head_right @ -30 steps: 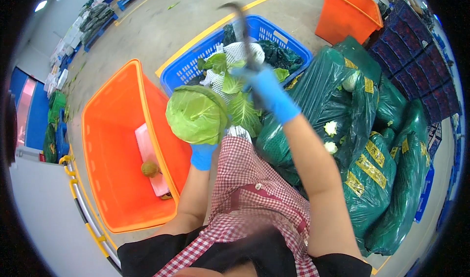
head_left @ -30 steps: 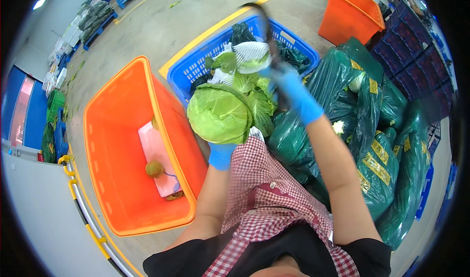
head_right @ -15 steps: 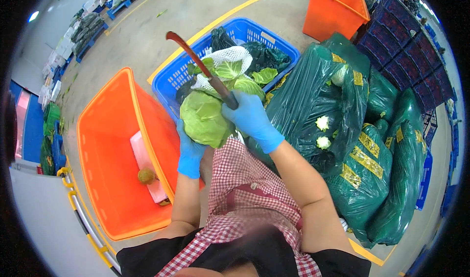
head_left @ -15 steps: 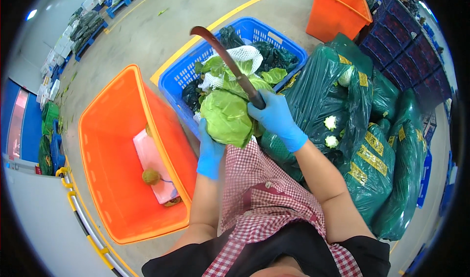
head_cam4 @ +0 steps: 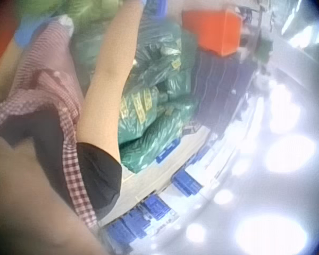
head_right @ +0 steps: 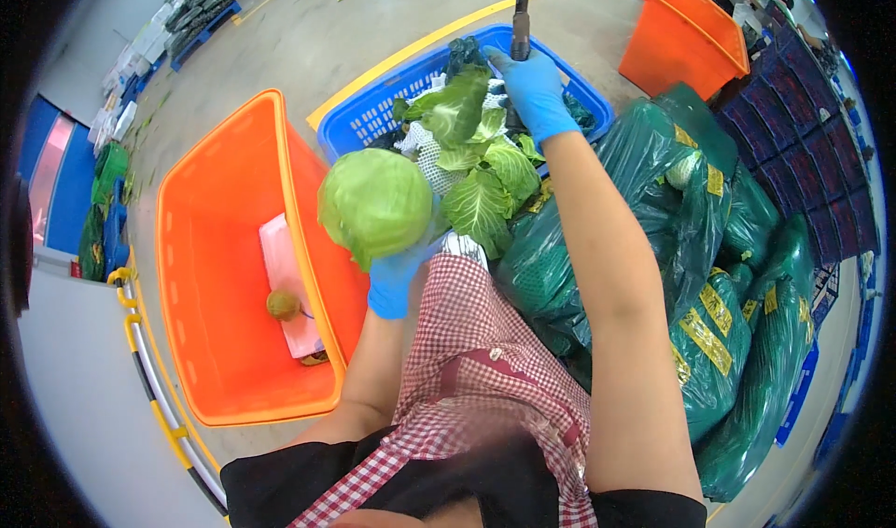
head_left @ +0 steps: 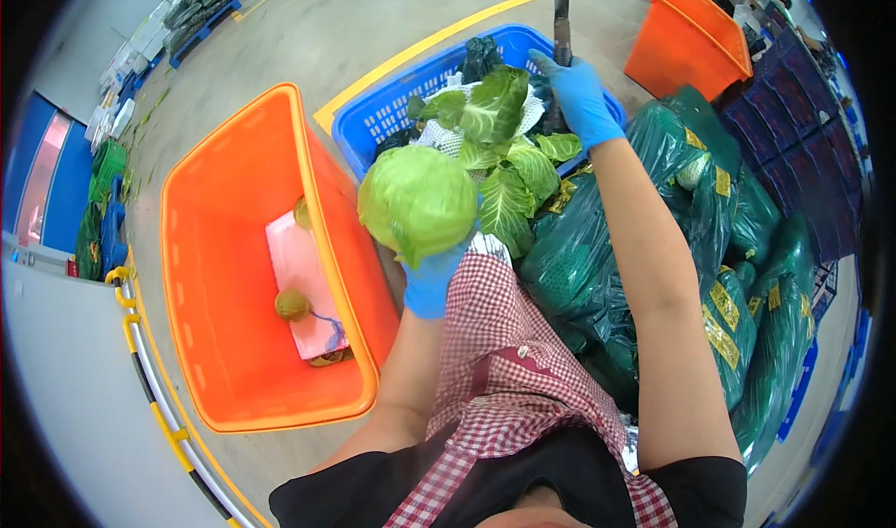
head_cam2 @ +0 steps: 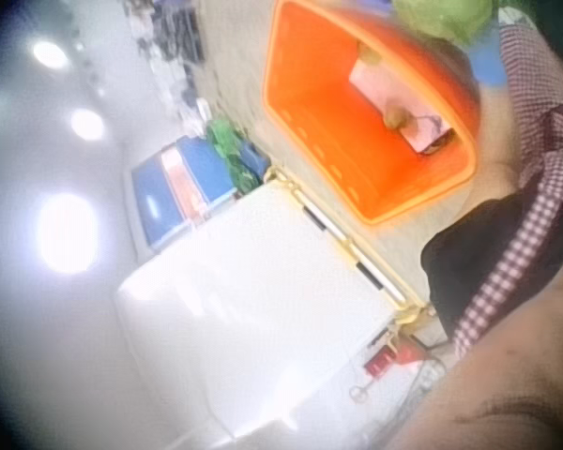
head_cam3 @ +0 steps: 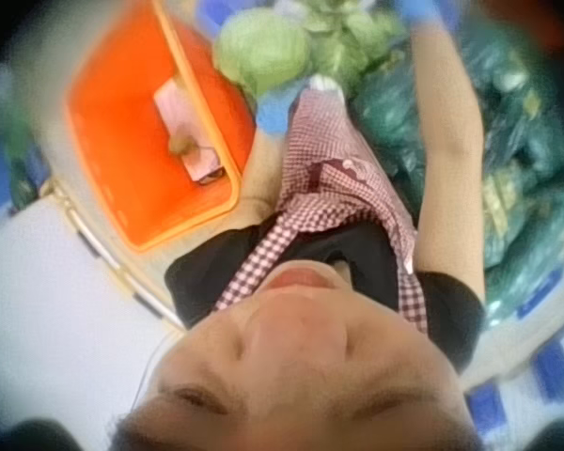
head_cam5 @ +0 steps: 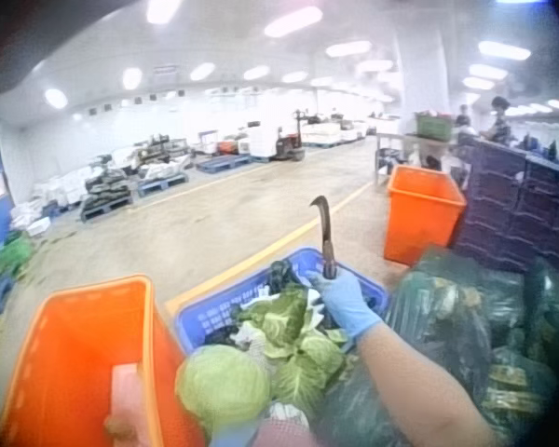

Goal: The person removes cabbages from bags and mesh netting, trims outer leaves using a curved knife, and places the trimmed cabbages into an orange container and discarded leaves into a blue basket.

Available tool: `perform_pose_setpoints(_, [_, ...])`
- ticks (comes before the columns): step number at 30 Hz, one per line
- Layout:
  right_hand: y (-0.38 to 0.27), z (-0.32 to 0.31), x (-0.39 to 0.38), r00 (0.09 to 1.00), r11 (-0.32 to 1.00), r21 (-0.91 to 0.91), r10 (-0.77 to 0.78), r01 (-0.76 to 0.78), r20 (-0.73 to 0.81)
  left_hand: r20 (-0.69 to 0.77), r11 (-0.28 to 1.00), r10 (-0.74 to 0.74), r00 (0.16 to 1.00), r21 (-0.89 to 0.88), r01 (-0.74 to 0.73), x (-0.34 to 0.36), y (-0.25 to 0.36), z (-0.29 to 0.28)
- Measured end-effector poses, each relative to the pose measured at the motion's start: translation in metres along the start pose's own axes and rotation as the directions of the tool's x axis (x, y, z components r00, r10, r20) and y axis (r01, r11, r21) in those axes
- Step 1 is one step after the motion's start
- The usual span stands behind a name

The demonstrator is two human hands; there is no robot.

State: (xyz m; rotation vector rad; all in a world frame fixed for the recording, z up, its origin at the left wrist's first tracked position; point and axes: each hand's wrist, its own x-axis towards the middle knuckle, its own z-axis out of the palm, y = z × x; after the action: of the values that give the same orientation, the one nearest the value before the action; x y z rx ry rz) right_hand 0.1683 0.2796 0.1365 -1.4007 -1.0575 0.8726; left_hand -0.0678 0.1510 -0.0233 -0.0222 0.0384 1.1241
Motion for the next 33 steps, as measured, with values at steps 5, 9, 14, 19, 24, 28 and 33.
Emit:
perform_pose_setpoints(5, [-0.014, 0.035, -0.120, 0.940, 0.990, -0.067, 0.140, -0.125, 0.310, 0.126, 0.967, 0.252, 0.960, 0.004, -0.254, -0.008, -0.003, 0.057])
perform_pose_setpoints(9, [0.009, 0.065, -0.175, 0.967, 0.978, -0.180, -0.062, 0.109, 0.248, 0.057, 0.860, 0.437, 0.898, 0.267, -0.435, 0.004, -0.022, 0.067])
perform_pose_setpoints(14, [0.009, 0.046, -0.165, 0.951, 0.994, -0.111, 0.036, -0.002, 0.306, 0.025, 0.922, 0.337, 0.941, 0.191, -0.336, -0.009, -0.010, 0.049])
perform_pose_setpoints(19, [-0.003, 0.020, -0.124, 0.935, 0.898, 0.288, 0.276, -0.334, 0.222, 0.006, 0.978, 0.210, 0.978, -0.003, -0.210, -0.023, -0.004, 0.057])
perform_pose_setpoints(24, [0.043, 0.002, -0.043, 0.972, 0.918, 0.324, 0.236, -0.229, 0.018, -0.045, 0.973, 0.189, 0.981, -0.124, -0.193, -0.044, 0.028, 0.059])
perform_pose_setpoints(28, [0.023, -0.007, -0.081, 0.943, 0.946, -0.187, 0.296, -0.267, 0.153, -0.055, 0.862, 0.487, 0.872, 0.193, -0.469, -0.088, 0.086, 0.097])
perform_pose_setpoints(33, [0.060, -0.079, -0.151, 0.936, 0.939, -0.006, 0.343, -0.343, 0.075, -0.192, 0.646, 0.628, 0.754, 0.668, -0.368, -0.149, 0.165, 0.087])
